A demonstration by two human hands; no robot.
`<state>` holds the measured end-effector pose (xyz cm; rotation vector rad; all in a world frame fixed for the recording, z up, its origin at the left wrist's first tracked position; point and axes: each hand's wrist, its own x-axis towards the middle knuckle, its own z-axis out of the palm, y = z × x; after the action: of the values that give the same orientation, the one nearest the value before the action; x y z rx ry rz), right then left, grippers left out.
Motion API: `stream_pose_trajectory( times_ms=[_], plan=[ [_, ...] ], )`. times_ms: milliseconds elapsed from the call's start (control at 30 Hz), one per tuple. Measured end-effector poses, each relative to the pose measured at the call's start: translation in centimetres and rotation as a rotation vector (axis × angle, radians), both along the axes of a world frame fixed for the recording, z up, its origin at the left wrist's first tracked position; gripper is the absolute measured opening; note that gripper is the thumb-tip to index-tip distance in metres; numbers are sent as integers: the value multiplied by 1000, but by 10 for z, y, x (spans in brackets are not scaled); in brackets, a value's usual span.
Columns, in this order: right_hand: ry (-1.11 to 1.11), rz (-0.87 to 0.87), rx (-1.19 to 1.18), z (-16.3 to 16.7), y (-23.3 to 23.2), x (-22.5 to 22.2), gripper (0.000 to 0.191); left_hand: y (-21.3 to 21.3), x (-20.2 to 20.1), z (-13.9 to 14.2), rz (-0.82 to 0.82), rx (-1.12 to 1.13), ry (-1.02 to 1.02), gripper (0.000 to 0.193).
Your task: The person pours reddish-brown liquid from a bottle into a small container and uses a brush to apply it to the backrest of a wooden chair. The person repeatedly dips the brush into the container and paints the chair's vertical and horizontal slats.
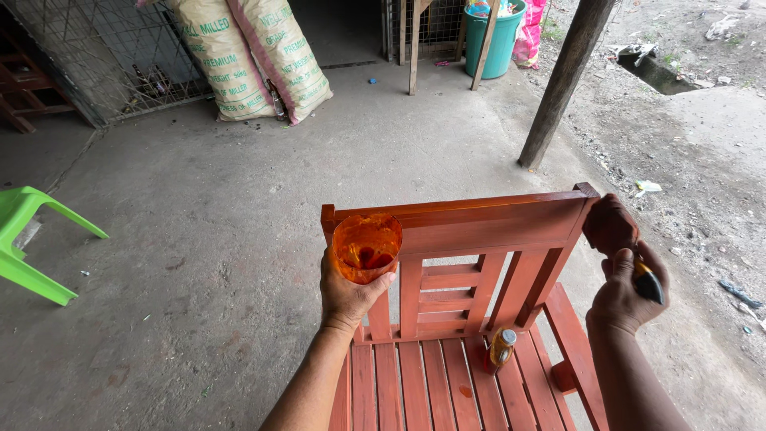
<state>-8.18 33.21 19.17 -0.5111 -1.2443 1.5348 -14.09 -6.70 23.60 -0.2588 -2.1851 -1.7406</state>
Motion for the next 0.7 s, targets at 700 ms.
stream_pose_trajectory(
  times_ms=[700],
  plan=[
    [-261, 263, 608, 1, -308, -34, 24, -121, 3, -8, 206, -11, 92, 92]
  ],
)
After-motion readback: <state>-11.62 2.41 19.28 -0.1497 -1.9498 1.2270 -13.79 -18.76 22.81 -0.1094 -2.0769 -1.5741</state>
